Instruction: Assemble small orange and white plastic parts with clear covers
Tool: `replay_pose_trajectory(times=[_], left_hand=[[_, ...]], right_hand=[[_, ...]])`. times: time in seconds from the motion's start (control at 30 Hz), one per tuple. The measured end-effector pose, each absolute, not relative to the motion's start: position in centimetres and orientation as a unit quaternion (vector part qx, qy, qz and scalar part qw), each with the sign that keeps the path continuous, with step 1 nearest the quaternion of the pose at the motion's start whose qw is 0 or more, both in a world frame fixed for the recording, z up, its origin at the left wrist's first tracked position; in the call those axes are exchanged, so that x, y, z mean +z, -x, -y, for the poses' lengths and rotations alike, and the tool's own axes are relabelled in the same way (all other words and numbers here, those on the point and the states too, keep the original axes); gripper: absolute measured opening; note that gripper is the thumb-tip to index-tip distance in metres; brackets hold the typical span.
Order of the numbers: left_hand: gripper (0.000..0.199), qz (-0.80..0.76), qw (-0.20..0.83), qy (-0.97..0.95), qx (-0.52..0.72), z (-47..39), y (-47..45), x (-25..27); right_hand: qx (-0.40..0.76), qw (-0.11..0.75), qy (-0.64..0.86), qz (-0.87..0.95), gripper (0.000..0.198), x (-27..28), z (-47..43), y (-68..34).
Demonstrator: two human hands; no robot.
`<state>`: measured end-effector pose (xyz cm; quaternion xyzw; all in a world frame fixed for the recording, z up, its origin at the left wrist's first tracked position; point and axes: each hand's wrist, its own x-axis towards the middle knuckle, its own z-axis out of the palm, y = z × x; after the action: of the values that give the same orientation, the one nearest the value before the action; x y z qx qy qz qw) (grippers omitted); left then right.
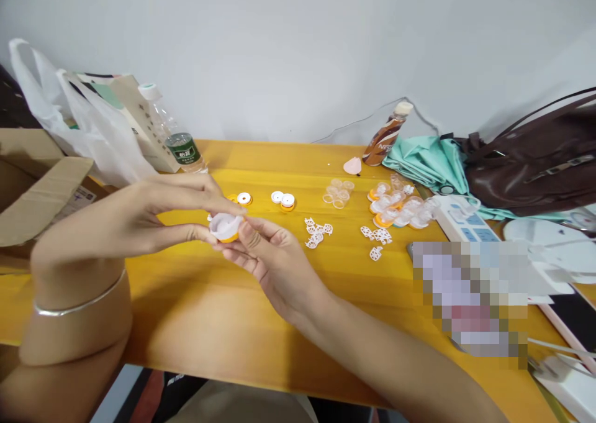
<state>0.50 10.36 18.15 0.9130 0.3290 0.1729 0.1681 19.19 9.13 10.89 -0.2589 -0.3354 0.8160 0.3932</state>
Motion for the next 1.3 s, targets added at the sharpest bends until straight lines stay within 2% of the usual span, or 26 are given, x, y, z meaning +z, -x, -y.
replay_pose_trajectory(times=[0.07,0.27,0.57,0.83,0.97,1.1,1.3], left_hand=[[0.026,-0.322,0.175,-0.916,0.162,-10.7,-0.4,18.0],[0.019,-0.38,0.107,-0.904,0.168,-10.9,-1.3,16.7],[0.018,-0.425,0.09,-0.885,0.168,-9.6,-3.6,15.5],[0.024,-0.378,0.181,-0.874,0.244,-9.1,-4.1,12.5],[0.03,-0.366,0.247,-0.843,0.306,-8.6,-4.4,9.2],[0.033,-0.38,0.258,-0.823,0.334,-7.3,-4.8,5.2],[0.032,-0.38,0.276,-0.821,0.325,-6.4,-5.6,1.9]], right_hand=[[0.82,0.393,0.26,0.325,0.018,10.6,-9.4,-19.1],[0.821,0.426,0.283,0.253,0.016,9.5,-10.1,-18.5],[0.813,0.443,0.303,0.225,0.013,8.6,-9.5,-19.6],[0.819,0.41,0.325,0.235,0.016,7.5,-8.4,-21.4],[0.821,0.377,0.347,0.25,0.015,6.2,-8.0,-22.5],[0.808,0.339,0.374,0.303,0.016,4.0,-8.1,-23.7],[0.721,0.333,0.414,0.444,0.041,1.9,-8.1,-24.5]])
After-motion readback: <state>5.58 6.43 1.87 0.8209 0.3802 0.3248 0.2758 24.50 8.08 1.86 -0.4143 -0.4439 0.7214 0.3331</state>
